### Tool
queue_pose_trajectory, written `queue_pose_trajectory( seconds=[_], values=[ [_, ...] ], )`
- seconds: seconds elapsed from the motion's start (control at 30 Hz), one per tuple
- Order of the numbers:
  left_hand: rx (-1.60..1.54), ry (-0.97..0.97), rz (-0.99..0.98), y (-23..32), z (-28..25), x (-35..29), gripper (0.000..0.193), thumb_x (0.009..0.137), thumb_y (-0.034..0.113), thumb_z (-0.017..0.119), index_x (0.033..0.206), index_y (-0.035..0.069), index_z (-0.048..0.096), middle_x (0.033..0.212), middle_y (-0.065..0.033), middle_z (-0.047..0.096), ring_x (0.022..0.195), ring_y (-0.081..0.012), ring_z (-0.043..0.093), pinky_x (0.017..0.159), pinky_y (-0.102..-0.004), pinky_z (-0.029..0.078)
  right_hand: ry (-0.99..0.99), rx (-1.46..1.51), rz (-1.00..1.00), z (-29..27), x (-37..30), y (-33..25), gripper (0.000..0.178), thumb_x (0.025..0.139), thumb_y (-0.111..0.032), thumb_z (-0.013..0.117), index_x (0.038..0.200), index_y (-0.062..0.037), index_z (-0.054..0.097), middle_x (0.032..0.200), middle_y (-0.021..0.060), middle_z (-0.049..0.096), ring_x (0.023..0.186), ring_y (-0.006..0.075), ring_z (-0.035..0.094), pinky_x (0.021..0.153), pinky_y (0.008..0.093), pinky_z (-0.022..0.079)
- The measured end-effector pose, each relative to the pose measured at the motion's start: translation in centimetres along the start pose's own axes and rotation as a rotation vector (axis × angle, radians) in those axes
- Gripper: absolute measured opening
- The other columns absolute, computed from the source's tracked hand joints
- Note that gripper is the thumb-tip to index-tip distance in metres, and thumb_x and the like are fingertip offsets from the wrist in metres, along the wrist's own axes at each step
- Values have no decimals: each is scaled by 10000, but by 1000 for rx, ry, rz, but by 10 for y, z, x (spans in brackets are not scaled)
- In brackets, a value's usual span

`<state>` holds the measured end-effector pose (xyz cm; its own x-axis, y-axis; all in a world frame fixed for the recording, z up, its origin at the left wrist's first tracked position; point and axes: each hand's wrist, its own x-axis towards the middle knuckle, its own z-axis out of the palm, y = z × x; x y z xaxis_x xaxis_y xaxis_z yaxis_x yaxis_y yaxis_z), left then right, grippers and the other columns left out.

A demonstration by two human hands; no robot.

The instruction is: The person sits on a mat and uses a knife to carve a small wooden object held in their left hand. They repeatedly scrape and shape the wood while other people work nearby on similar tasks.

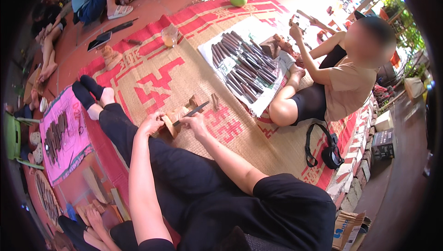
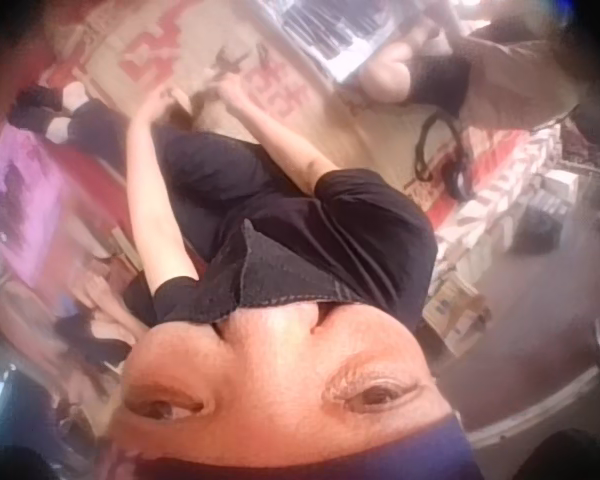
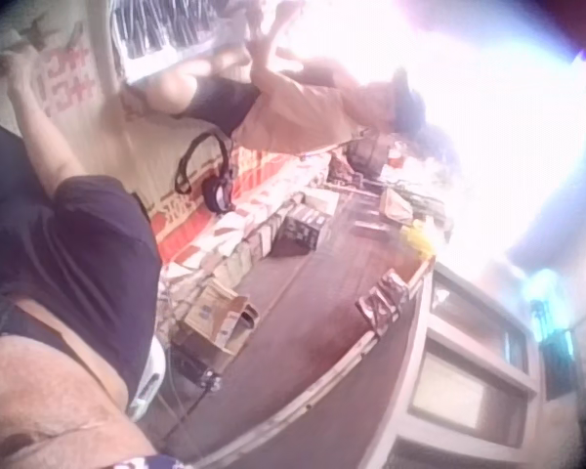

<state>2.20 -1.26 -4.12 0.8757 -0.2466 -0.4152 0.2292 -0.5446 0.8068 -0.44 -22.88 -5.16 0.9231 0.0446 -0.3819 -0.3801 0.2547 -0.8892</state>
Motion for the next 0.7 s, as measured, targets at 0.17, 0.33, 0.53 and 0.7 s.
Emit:
queue_pose_trajectory(
  seconds=[0.17,0.33,0.53,0.7],
  values=[
    [-3,-7,-25,9,2,-3,439,735,15,605,1172,1,563,858,-9,568,789,-112,531,732,-241,447,-31,8,-1,2,-4,-1,75,715,-67,681,716,-14,629,620,43,606,518,103,556,482,225,426],
    [-118,1,33,6,0,-5,446,721,33,632,1162,4,572,781,-1,552,709,-114,522,660,-246,450,-17,18,-2,-2,-4,-6,89,707,-56,687,692,-14,610,611,52,602,502,113,550,467,229,419],
    [-15,-61,-36,8,-7,-6,504,765,87,633,1242,-2,496,799,6,532,747,-106,512,692,-236,431,22,55,11,-5,1,-1,97,712,-42,688,696,-17,595,614,50,599,498,106,544,466,215,412],
    [-25,-95,-112,28,-10,-19,532,801,104,622,1288,-13,442,791,24,511,744,-94,496,696,-222,410,-51,137,18,0,-3,3,101,706,-33,693,700,-13,594,612,51,600,489,99,537,455,208,403]
  ],
)
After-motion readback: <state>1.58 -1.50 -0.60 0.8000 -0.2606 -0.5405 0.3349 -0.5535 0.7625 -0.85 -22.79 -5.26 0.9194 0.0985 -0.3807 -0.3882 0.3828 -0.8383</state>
